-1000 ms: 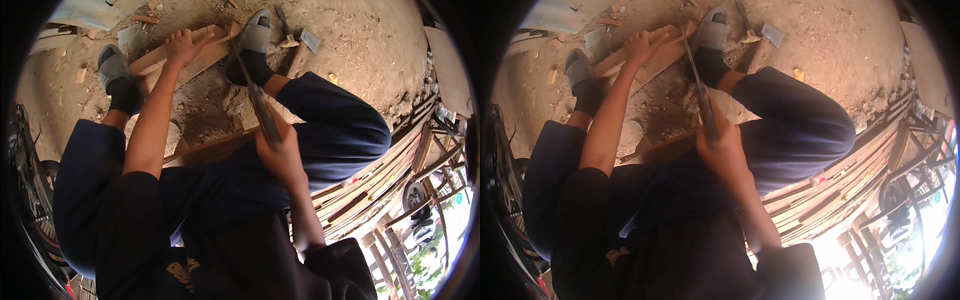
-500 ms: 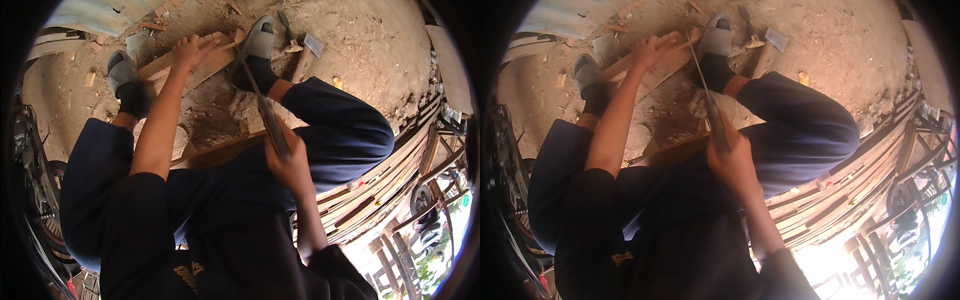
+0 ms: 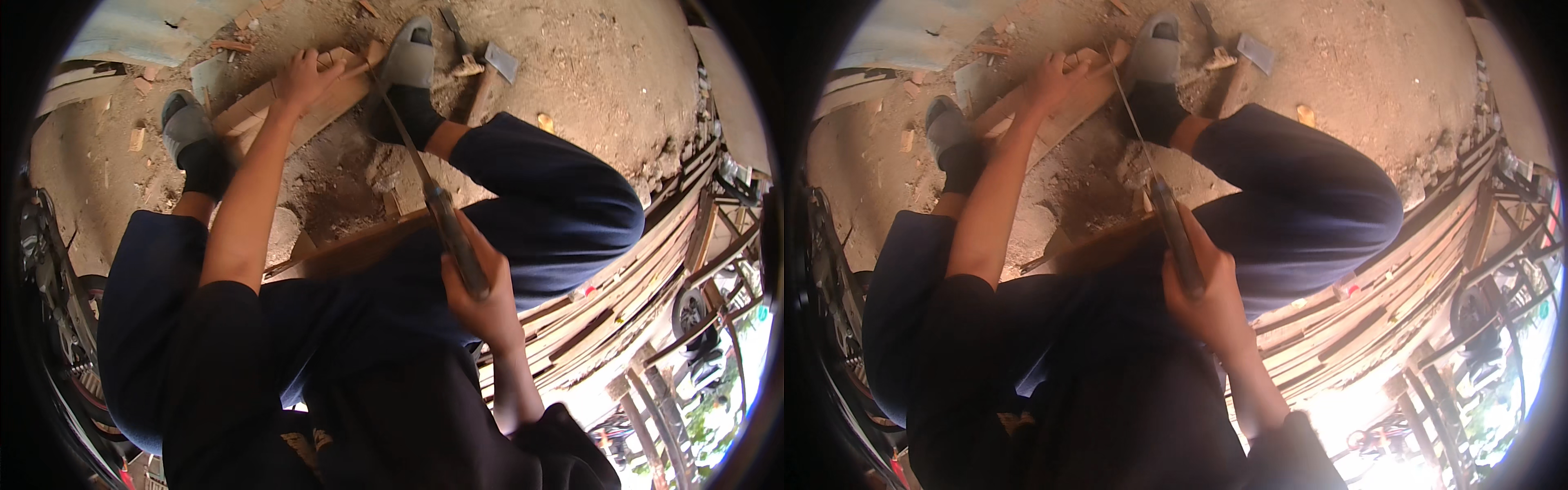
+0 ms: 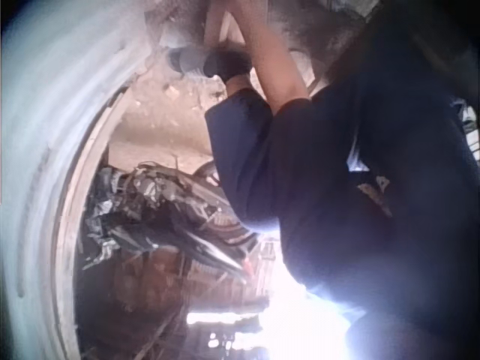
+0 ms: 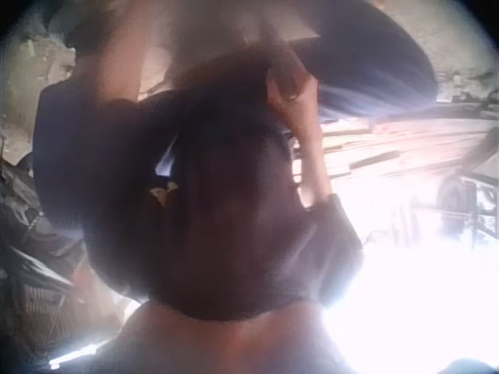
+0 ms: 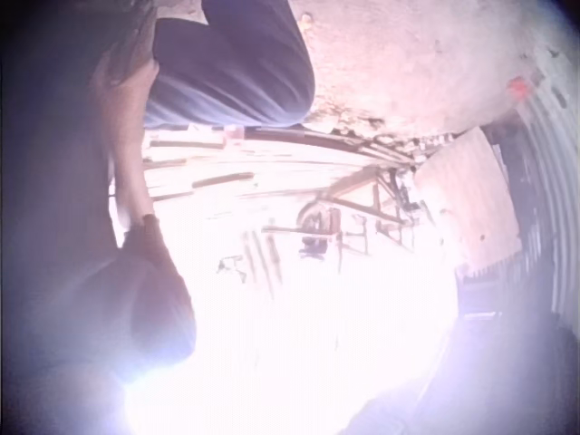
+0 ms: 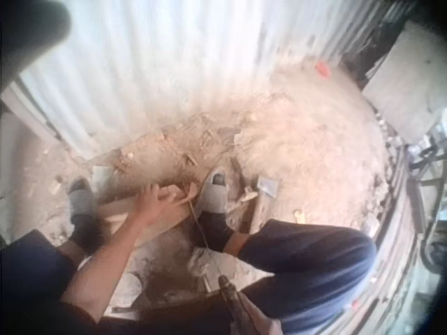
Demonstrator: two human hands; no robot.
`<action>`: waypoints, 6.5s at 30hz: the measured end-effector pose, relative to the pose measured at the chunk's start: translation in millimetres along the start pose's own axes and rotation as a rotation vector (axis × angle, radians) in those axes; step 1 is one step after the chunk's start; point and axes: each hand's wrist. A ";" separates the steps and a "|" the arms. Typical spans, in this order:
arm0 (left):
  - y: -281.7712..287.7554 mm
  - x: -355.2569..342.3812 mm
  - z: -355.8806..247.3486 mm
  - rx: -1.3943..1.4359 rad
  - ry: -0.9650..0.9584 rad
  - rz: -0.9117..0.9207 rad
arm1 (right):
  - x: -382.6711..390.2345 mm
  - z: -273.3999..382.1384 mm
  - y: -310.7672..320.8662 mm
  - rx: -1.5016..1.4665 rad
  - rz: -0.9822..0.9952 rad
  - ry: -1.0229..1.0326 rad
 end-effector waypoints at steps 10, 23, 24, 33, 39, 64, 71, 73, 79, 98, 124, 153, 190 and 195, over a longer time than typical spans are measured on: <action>4.9 -35.6 -33.5 0.014 0.156 0.076 | 7.8 2.7 -5.5 -0.015 -0.033 -0.054; -6.2 -18.6 -53.6 0.057 0.139 -0.063 | -2.5 -2.8 -15.9 0.044 -0.049 -0.015; -2.1 -19.2 -57.8 0.070 0.134 -0.019 | -26.3 -0.4 -21.7 0.048 -0.023 -0.055; -15.3 -21.9 -42.4 -0.015 0.107 -0.094 | -0.2 -14.4 -14.9 0.009 -0.096 0.083; -4.7 -17.1 -52.5 0.012 0.080 -0.041 | -32.2 -10.3 -26.1 0.006 -0.055 0.086; -2.0 -22.3 -40.4 -0.099 0.126 0.009 | -13.6 -0.3 -12.5 -0.068 -0.084 0.120; -12.7 -28.6 -27.8 -0.100 0.062 0.023 | -55.9 -2.4 -22.2 0.014 -0.069 0.127; -6.4 -21.8 -36.6 -0.093 0.051 -0.025 | -22.4 -0.7 -11.5 -0.049 -0.091 0.140; -12.0 -23.0 -37.8 -0.069 0.019 -0.011 | -86.0 -12.4 -28.7 -0.034 -0.056 0.080; -14.1 -20.4 -33.6 -0.044 0.078 -0.028 | -26.6 -2.3 -29.7 0.019 -0.063 0.154; -31.0 -40.3 -6.3 -0.107 -0.043 -0.017 | -55.5 -7.3 -24.9 -0.034 -0.051 0.161; -16.7 -11.1 -43.4 0.057 0.097 -0.095 | -16.9 35.5 -9.4 0.197 0.059 -0.180; -24.3 -6.5 -40.3 -0.021 -0.051 -0.231 | 7.4 10.5 -14.6 0.165 -0.010 0.065; -9.9 -13.0 -35.1 -0.019 0.056 -0.048 | -12.2 18.5 -12.4 0.180 0.071 -0.088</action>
Point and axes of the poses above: each hand's wrist, its own x-axis away from the middle knuckle, its own y-axis out of the back of the hand, z = x × y, and after that the axes turned 2 degrees about -x, right-handed
